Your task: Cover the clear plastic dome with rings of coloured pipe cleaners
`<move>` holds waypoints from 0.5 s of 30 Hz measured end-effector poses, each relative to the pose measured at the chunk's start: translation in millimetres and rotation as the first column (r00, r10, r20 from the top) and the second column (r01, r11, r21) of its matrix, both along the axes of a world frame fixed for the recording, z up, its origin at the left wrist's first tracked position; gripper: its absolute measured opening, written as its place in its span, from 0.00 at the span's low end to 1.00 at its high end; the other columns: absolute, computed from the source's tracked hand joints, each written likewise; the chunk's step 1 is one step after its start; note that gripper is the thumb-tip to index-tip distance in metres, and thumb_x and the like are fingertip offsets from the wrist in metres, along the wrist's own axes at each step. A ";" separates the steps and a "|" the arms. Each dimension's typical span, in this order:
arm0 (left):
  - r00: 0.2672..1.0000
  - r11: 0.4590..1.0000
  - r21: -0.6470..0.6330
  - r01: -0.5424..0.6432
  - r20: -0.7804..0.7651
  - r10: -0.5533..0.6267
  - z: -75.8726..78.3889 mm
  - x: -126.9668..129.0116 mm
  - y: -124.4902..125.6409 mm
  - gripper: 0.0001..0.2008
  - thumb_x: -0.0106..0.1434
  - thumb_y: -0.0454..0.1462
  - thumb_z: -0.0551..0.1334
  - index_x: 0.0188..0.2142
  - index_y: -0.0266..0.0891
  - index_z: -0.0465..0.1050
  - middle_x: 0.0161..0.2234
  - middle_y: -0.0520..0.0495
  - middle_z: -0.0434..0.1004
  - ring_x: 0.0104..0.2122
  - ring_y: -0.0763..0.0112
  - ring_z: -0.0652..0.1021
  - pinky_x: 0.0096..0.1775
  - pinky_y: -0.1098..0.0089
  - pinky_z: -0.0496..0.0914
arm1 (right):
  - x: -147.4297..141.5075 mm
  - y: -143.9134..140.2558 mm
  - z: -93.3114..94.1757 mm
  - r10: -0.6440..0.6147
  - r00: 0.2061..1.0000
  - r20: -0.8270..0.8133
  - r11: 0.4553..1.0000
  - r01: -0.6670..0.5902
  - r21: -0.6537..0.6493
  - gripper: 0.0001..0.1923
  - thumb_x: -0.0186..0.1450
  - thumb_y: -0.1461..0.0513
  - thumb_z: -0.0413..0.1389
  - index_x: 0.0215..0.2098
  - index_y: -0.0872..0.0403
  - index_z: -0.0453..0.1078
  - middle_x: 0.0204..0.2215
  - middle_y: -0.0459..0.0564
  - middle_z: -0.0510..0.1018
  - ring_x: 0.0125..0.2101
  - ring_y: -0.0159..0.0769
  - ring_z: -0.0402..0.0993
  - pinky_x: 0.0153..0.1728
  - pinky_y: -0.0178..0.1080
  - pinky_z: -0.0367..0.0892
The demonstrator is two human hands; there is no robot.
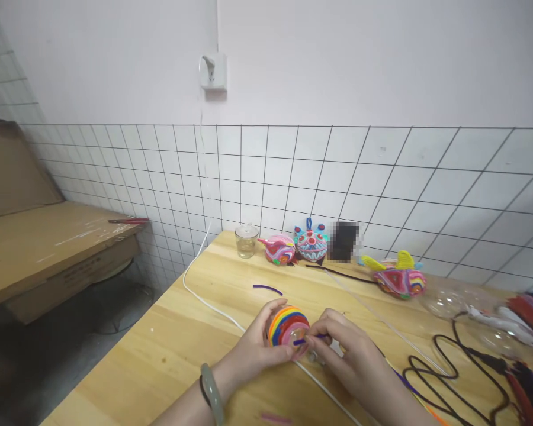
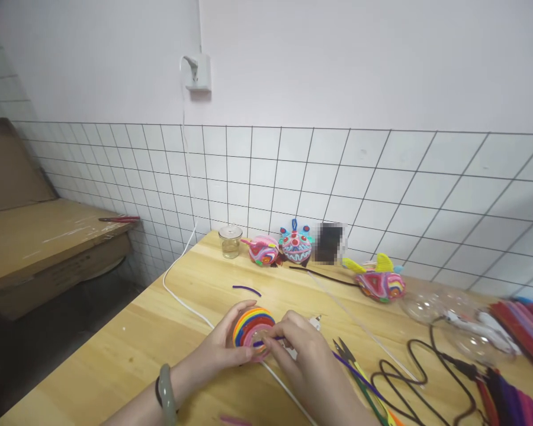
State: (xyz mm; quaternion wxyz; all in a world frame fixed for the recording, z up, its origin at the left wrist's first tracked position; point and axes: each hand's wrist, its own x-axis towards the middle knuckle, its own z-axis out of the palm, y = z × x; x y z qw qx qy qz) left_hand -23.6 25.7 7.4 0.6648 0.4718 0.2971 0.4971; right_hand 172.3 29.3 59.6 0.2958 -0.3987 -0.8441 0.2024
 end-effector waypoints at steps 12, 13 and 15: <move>0.999 0.999 -0.029 0.014 -0.033 -0.015 2.5 -0.1 -4.0 0.37 0.47 0.41 0.74 0.55 0.44 0.63 0.49 0.40 0.73 0.50 0.53 0.75 0.54 0.53 0.65 | -0.4 2.2 -5.7 0.015 0.998 0.067 0.998 -0.019 0.053 0.11 0.70 0.59 0.49 0.33 0.52 0.71 0.30 0.50 0.74 0.32 0.38 0.73 0.34 0.40 0.67; 1.000 0.999 -0.031 0.014 -0.028 -0.015 2.1 0.0 -3.9 0.37 0.47 0.41 0.74 0.55 0.44 0.63 0.49 0.41 0.73 0.49 0.54 0.75 0.54 0.52 0.65 | -0.2 2.1 -6.2 0.016 0.997 0.072 0.998 -0.020 0.058 0.11 0.70 0.59 0.49 0.33 0.52 0.71 0.30 0.50 0.74 0.32 0.38 0.73 0.33 0.40 0.67; 1.000 0.999 -0.031 0.016 -0.024 -0.017 1.2 0.2 -3.8 0.36 0.47 0.41 0.74 0.55 0.45 0.63 0.49 0.41 0.73 0.48 0.55 0.76 0.54 0.51 0.65 | 0.2 1.7 -7.1 0.014 0.996 0.085 0.998 -0.020 0.068 0.11 0.70 0.60 0.49 0.33 0.52 0.70 0.30 0.50 0.74 0.31 0.38 0.72 0.33 0.39 0.67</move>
